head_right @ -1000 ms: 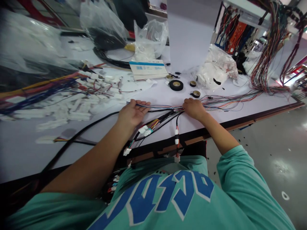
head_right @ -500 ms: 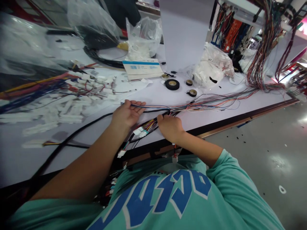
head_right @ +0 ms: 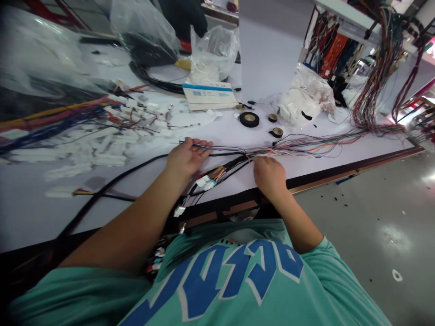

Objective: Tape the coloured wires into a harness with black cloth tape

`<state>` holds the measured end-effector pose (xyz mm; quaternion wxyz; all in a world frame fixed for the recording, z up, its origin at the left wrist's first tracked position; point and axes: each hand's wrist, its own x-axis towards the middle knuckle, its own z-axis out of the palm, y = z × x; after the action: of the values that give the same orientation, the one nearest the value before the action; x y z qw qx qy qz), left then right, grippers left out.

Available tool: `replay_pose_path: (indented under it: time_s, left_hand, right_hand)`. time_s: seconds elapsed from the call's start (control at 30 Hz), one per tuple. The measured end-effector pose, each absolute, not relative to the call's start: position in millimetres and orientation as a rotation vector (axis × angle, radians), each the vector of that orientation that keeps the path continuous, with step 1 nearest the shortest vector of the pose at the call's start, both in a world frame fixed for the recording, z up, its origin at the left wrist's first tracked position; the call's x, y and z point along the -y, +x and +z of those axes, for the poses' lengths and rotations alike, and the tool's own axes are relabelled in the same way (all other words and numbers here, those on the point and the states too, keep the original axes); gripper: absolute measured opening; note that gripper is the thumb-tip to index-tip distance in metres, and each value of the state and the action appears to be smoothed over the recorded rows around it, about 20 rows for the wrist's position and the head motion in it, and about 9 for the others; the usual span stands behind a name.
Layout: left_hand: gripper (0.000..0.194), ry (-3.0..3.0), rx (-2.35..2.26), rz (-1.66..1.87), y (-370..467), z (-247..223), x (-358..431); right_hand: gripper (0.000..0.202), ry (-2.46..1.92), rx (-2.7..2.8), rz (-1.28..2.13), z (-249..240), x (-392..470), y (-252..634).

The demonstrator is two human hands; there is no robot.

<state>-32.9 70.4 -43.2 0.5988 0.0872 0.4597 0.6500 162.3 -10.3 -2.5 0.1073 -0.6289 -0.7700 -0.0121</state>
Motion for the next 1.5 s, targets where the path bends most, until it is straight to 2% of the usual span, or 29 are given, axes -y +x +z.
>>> replay_pose_path:
  time_s: [0.1,0.23,0.37,0.43,0.57,0.73,0.83,0.97,1.07,1.17,1.3,1.4,1.5]
  left_hand:
    - [0.037,0.210,-1.064,1.500,-32,-42,-70]
    - [0.038,0.192,-1.073,1.504,-31,-39,-69]
    - [0.039,0.188,-1.067,1.507,-30,-38,-69]
    - [0.039,0.183,-1.060,1.518,-30,-38,-70]
    - [0.038,0.184,-1.069,1.515,-31,-40,-71]
    - [0.039,0.199,-1.082,1.508,-31,-43,-72]
    - [0.037,0.211,-1.077,1.506,-32,-46,-74]
    - [0.035,0.230,-1.067,1.503,-34,-51,-77]
    - [0.035,0.253,-1.058,1.493,-36,-53,-77]
    - [0.028,0.373,-1.017,1.491,-38,-48,-76]
    - [0.007,0.778,-0.959,1.537,-36,-29,-73]
    - [0.008,1.219,-0.989,1.450,-23,-8,-73]
    - [0.010,1.729,-1.140,1.147,-2,9,-76]
  right_hand:
    - [0.035,-1.458,2.493,-0.040,-17,20,136]
    - [0.032,-1.105,2.501,0.221,-27,25,116]
    - [0.014,-1.393,1.907,0.480,-30,16,133]
    - [0.019,-1.582,1.692,0.523,-28,7,152]
    - [0.028,-1.844,1.785,0.299,-15,-9,182]
    - [0.019,-2.216,1.932,0.298,2,-17,181]
    - [0.018,-1.977,1.802,0.508,0,-22,179]
    - [0.018,-1.460,1.346,1.055,-14,-30,186]
    - [0.022,-1.265,1.066,1.341,-20,-33,192]
    - [0.023,-1.181,0.861,1.465,-22,-35,195]
    - [0.018,-1.077,0.776,1.519,-22,-41,195]
    - [0.017,-1.005,0.789,1.544,-23,-47,192]
    - [0.018,-0.976,0.775,1.568,-23,-51,190]
